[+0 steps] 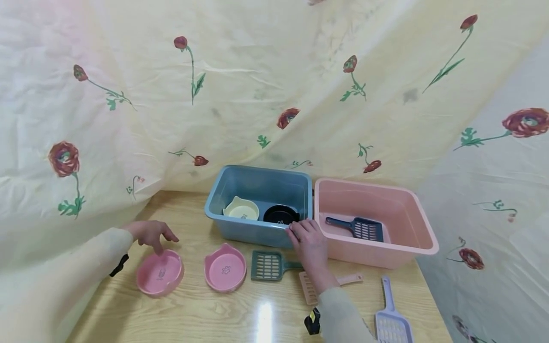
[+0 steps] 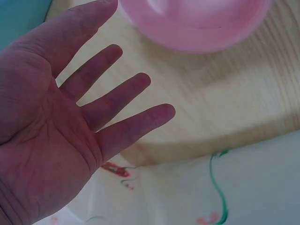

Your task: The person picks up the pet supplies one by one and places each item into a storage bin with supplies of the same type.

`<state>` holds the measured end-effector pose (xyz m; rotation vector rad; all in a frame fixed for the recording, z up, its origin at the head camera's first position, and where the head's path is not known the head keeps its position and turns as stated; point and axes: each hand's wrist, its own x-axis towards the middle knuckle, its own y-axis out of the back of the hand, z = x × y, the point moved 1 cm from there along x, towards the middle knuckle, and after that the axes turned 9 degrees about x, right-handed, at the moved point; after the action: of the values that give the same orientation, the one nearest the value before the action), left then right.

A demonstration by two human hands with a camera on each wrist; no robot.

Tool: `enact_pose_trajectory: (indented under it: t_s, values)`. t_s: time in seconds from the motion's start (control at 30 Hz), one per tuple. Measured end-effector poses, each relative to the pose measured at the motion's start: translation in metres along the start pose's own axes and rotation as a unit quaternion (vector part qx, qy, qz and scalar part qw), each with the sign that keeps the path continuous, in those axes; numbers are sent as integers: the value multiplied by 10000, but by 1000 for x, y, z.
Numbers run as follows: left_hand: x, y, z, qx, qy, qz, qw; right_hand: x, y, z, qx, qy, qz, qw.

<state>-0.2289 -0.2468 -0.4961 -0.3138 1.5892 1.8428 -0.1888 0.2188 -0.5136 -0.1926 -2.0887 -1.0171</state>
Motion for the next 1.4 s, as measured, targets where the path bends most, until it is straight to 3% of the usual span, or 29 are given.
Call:
enact_pose_trajectory:
  t_s: [0.37,0.53,0.9,1.1,1.4]
  values:
    - [15,-28,-2,-371,123,-242,9989,1,1,0,-6,-138,-192,9997]
    - [16,-34,-4,-483,191,-155,9985,1,1,0,17,-153,-170,9997]
    - [12,-38,-4,-675,147,124,9975,3,1,-2,-92,3,-10,10000]
    - [11,-45,-11,-926,179,30,9955,3,0,-3,-116,-83,-119,9998]
    - [6,-44,-13,-1159,107,-21,9932,2,0,-2,-121,-188,-270,9994]
